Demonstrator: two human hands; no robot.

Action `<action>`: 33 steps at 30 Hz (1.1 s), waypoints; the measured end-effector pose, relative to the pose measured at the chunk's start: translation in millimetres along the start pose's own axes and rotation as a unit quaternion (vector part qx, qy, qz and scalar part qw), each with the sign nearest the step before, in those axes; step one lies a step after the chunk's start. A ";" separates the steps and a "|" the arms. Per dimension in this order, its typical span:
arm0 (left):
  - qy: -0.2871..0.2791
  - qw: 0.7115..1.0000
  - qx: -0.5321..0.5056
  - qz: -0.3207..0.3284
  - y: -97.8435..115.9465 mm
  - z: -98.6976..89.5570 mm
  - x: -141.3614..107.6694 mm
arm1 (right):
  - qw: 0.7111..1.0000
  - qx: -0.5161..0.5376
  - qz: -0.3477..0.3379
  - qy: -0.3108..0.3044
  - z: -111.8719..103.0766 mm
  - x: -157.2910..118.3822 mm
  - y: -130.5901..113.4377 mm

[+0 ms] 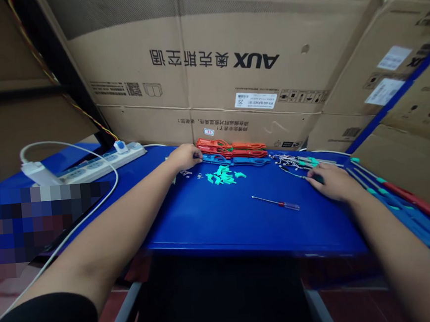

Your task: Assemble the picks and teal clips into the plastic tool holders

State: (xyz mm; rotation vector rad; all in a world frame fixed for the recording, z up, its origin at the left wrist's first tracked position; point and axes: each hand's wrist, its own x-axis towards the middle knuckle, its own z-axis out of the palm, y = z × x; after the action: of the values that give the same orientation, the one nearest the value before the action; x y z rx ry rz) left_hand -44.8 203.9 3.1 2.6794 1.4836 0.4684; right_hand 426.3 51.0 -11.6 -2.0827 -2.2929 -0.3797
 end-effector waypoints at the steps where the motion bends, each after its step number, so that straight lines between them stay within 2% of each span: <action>1: -0.001 1.000 0.002 0.001 -0.3 1.9 -0.2 | 1.000 0.021 -0.011 0.001 1.4 -0.9 -1.0; 4: 0.000 1.000 0.011 0.007 0.8 5.3 0.2 | 0.993 0.105 -0.050 0.015 4.7 -2.2 -2.9; 7: 0.011 1.000 0.021 0.011 5.7 3.5 1.4 | 0.987 0.147 -0.049 0.035 3.9 -2.7 -4.2; 11: 0.043 0.998 0.035 -0.003 23.8 -20.4 -4.4 | 0.986 0.148 -0.020 0.079 -8.6 -8.4 -9.9; 14: 0.059 0.997 0.043 0.003 51.8 -48.2 -33.3 | 0.974 0.164 -0.014 0.157 -23.0 -21.8 -22.7; 17: 0.057 0.995 0.046 0.063 87.2 -58.5 -86.6 | 0.962 0.188 -0.046 0.190 -33.8 -43.0 -43.7; 20: 0.069 0.992 0.015 0.103 111.5 -43.0 -140.4 | 0.964 0.196 -0.079 0.159 -37.0 -66.6 -63.2; 23: 0.034 0.994 -0.020 0.098 113.9 -18.3 -171.0 | 0.966 0.195 -0.084 0.150 -33.1 -87.1 -72.0; 25: 0.038 0.994 -0.053 0.082 107.7 -6.0 -177.8 | 0.966 0.196 -0.082 0.151 -27.4 -97.1 -72.3; 28: 0.045 0.991 -0.096 0.079 98.8 2.0 -179.0 | 0.967 0.190 -0.085 0.149 -16.6 -105.3 -70.2; 31: 0.046 0.991 -0.093 0.080 98.5 -0.1 -179.3 | 0.970 0.179 -0.085 0.140 -9.1 -105.5 -69.4; 33: 0.054 0.992 -0.084 0.075 105.9 -5.8 -179.1 | 0.973 0.163 -0.092 0.133 -12.2 -103.0 -69.2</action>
State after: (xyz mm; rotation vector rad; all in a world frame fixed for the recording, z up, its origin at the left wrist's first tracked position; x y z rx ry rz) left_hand -48.2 -3.4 -15.3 2.6814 1.2083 0.7241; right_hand 367.7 -57.6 -29.5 -1.5729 -2.2167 -0.2465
